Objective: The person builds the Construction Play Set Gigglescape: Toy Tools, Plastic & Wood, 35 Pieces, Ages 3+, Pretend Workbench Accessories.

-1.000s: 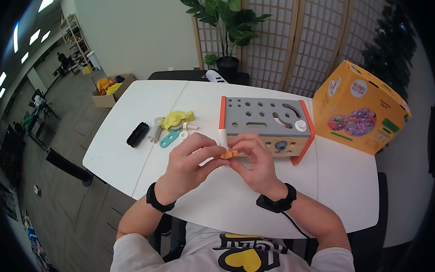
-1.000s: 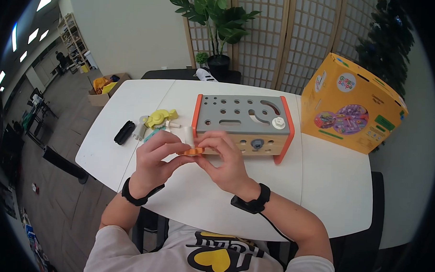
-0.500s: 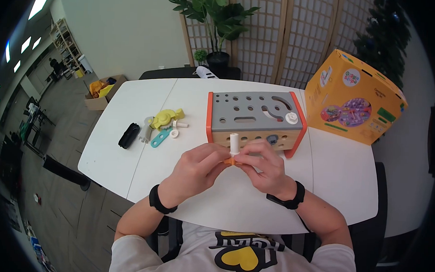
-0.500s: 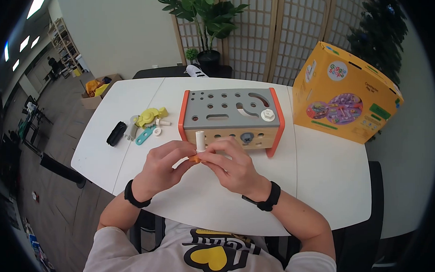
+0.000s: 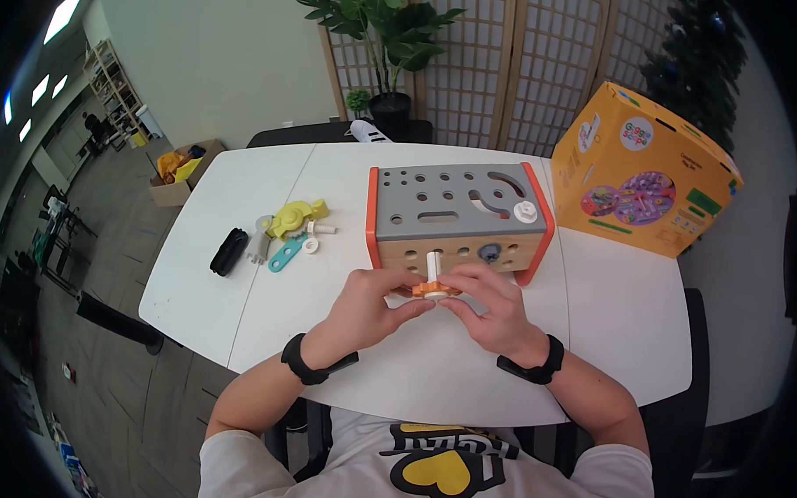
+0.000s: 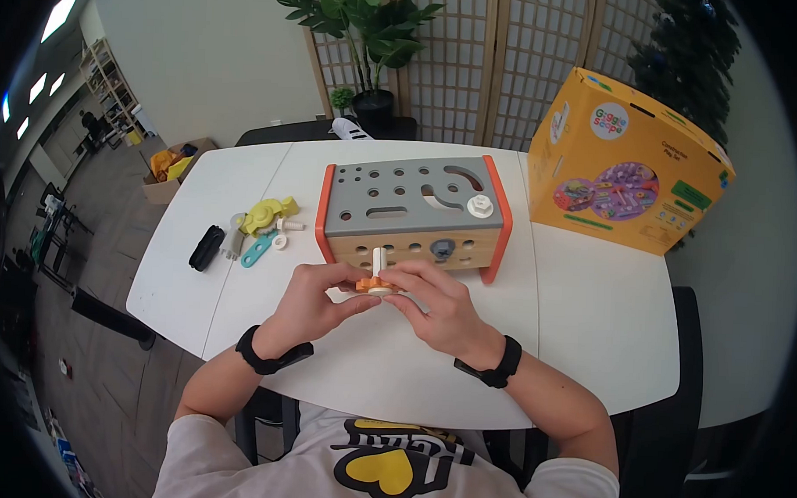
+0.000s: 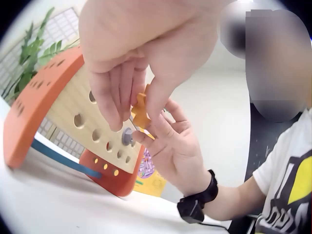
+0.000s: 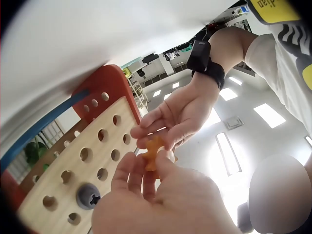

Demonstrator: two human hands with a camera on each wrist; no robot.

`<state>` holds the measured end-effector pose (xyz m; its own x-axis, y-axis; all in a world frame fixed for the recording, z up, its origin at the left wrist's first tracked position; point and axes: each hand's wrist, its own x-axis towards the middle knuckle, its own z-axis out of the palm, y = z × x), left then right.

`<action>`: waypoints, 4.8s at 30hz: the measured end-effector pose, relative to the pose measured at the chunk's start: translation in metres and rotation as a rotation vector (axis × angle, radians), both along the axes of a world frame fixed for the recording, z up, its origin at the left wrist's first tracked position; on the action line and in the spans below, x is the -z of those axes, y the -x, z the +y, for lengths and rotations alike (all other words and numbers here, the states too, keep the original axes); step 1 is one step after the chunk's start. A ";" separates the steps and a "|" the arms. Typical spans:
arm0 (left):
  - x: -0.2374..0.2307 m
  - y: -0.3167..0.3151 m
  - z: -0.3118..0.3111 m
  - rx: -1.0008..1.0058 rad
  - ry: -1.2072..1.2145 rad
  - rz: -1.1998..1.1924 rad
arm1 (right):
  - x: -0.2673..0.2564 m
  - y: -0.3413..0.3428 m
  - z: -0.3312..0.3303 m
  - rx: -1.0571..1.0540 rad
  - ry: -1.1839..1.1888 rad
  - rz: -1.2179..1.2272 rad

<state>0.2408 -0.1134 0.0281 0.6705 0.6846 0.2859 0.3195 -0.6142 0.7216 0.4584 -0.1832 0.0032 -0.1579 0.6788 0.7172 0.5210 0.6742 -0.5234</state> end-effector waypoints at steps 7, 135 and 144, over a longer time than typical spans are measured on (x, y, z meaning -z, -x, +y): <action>-0.023 0.003 0.015 0.038 -0.452 0.091 | -0.004 -0.003 -0.001 -0.013 0.144 -0.030; 0.052 0.102 0.184 -0.272 -0.134 0.497 | -0.041 -0.125 0.043 0.510 0.307 -0.265; 0.010 0.056 0.103 -0.090 -0.105 0.060 | -0.037 -0.127 0.044 0.492 0.322 -0.247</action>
<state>0.1850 -0.0099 0.0179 0.6259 0.7110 0.3206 0.4173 -0.6525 0.6325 0.5851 -0.1397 0.0405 0.0925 0.8894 0.4477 0.8608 0.1546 -0.4850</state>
